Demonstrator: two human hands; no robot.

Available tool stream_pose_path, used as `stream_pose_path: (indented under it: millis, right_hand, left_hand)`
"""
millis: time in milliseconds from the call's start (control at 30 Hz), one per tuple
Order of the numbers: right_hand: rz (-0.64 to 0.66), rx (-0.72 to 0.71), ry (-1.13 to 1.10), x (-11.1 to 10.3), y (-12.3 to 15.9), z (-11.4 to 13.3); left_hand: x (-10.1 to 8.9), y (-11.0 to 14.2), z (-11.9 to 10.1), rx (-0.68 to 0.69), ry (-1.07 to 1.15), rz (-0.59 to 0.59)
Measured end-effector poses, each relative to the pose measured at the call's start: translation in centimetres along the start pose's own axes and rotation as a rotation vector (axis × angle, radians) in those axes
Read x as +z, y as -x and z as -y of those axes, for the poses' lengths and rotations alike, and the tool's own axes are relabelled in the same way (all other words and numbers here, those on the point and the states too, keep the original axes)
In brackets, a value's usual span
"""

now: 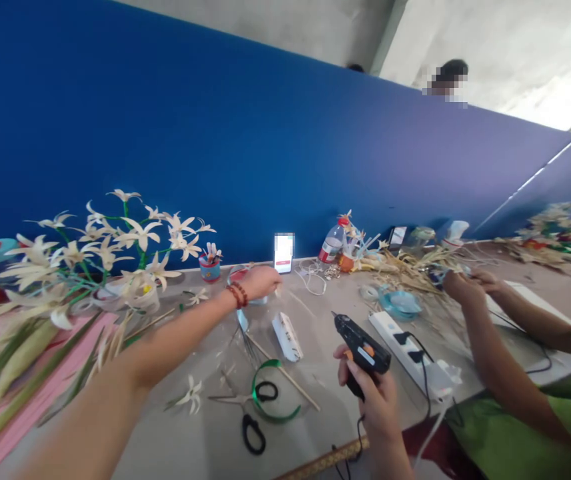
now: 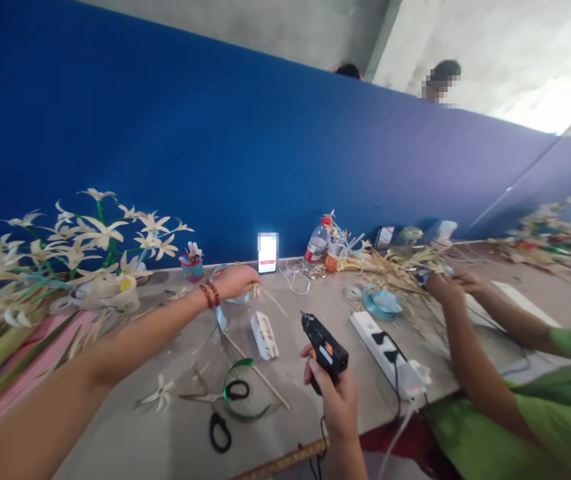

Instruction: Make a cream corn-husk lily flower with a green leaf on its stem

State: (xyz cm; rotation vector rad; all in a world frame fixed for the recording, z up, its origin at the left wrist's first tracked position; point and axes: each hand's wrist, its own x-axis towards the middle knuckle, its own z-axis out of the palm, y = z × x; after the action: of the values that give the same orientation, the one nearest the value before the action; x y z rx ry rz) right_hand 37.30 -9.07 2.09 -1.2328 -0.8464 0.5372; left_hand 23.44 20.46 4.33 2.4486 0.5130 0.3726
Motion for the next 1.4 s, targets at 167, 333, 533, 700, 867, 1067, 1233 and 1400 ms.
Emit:
stream_pose_path:
  millis: [167, 333, 533, 700, 867, 1067, 1233, 1400]
  right_hand:
    - [0.0, 0.04, -0.043, 1.0, -0.4, -0.2]
    - [-0.048, 0.071, -0.176, 2.8, -1.2, -0.2]
    - [-0.083, 0.022, -0.131, 4.5, -5.3, -0.2]
    - [0.139, 0.145, -0.147, 5.7, -7.6, -0.9]
    - [0.251, 0.218, -0.169, 7.0, -6.4, -2.1]
    - [0.127, 0.216, -0.217, 8.2, -6.9, -3.5]
    - [0.19, 0.295, -0.24, 9.0, -7.0, -3.7]
    - [0.239, 0.313, -0.226, 8.7, -5.9, -3.4]
  left_hand:
    - [-3.4, 0.4, 0.5, -0.079, 0.277, -0.16]
    - [-4.4, 1.4, -0.6, -0.107, 0.549, -0.15]
    - [-4.7, 3.4, -5.0, -0.077, 0.736, 0.022]
    - [-4.5, 5.3, -6.4, -0.092, 0.798, 0.076]
    - [-3.9, 6.7, -5.5, -0.126, 0.849, 0.049]
    - [-4.0, 7.9, -5.2, -0.141, 0.914, 0.03]
    - [-4.2, 8.3, -5.8, -0.13, 0.951, 0.037]
    - [-4.5, 9.1, -6.3, -0.123, 1.015, 0.001]
